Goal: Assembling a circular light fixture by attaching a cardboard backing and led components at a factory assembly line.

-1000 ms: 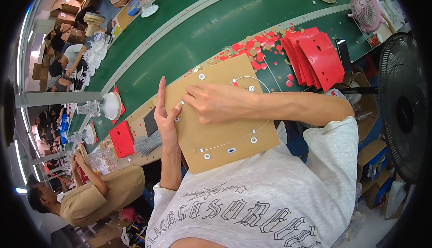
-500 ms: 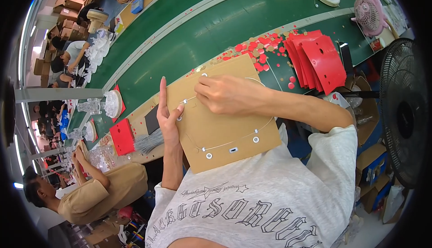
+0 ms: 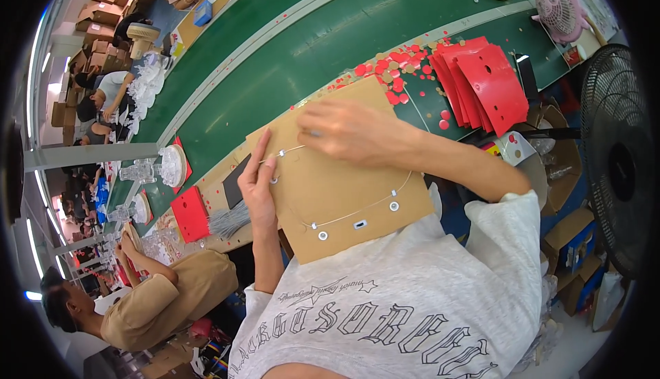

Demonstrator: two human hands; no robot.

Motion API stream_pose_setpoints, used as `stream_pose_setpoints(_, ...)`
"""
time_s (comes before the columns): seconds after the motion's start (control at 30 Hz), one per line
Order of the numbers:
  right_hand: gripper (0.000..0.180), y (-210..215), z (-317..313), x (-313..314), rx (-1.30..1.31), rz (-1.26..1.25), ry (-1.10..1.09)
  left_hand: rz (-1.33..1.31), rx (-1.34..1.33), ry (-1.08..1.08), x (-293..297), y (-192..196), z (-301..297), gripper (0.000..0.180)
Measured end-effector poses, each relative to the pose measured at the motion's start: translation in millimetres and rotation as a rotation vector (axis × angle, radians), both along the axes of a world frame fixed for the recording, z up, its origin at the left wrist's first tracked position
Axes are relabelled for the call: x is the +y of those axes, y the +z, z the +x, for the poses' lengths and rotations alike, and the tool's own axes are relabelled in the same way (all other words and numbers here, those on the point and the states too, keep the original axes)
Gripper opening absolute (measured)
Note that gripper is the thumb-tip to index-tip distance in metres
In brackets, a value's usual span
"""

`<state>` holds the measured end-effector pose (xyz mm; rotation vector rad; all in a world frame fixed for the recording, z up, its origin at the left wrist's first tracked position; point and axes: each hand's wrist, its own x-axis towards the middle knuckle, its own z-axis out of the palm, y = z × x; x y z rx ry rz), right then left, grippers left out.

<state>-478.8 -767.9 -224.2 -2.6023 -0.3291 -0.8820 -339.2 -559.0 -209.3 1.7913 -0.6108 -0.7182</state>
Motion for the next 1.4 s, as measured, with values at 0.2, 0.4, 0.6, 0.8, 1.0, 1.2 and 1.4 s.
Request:
stream_pose_setpoints(0.2,0.040,0.1,-63.2,10.7,0.127,0.425,-0.431,-0.063,-0.349,0.033,7.6,10.3,-0.1,0.031)
stream_pose_setpoints(0.4,0.021,-4.2,-84.3,44.2,-0.008,0.927,-0.792,-0.126,-0.056,0.264,3.0,7.4,-4.9,0.032)
stream_pose_setpoints(0.6,0.019,-4.0,-89.6,43.2,0.033,0.816,-0.827,-0.110,-0.040,0.289,-0.8,8.6,-7.0,0.034)
stream_pose_setpoints(0.8,0.026,0.5,-76.5,33.0,0.081,0.532,-0.775,-0.089,-0.054,0.283,4.3,8.0,-7.2,0.027)
stream_pose_setpoints(1.0,0.031,7.4,-27.9,12.2,0.095,0.175,-0.334,-0.108,-0.055,0.322,-9.3,7.7,-12.2,0.022)
stream_pose_setpoints(1.2,0.025,11.2,1.2,7.2,0.132,-0.253,-0.096,-0.088,-0.156,0.291,-1.4,-4.6,-7.0,0.014)
stream_pose_setpoints(1.4,0.035,-5.3,2.6,5.9,0.070,-0.268,-0.051,-0.187,-0.013,0.268,-8.1,-27.9,-16.4,0.014)
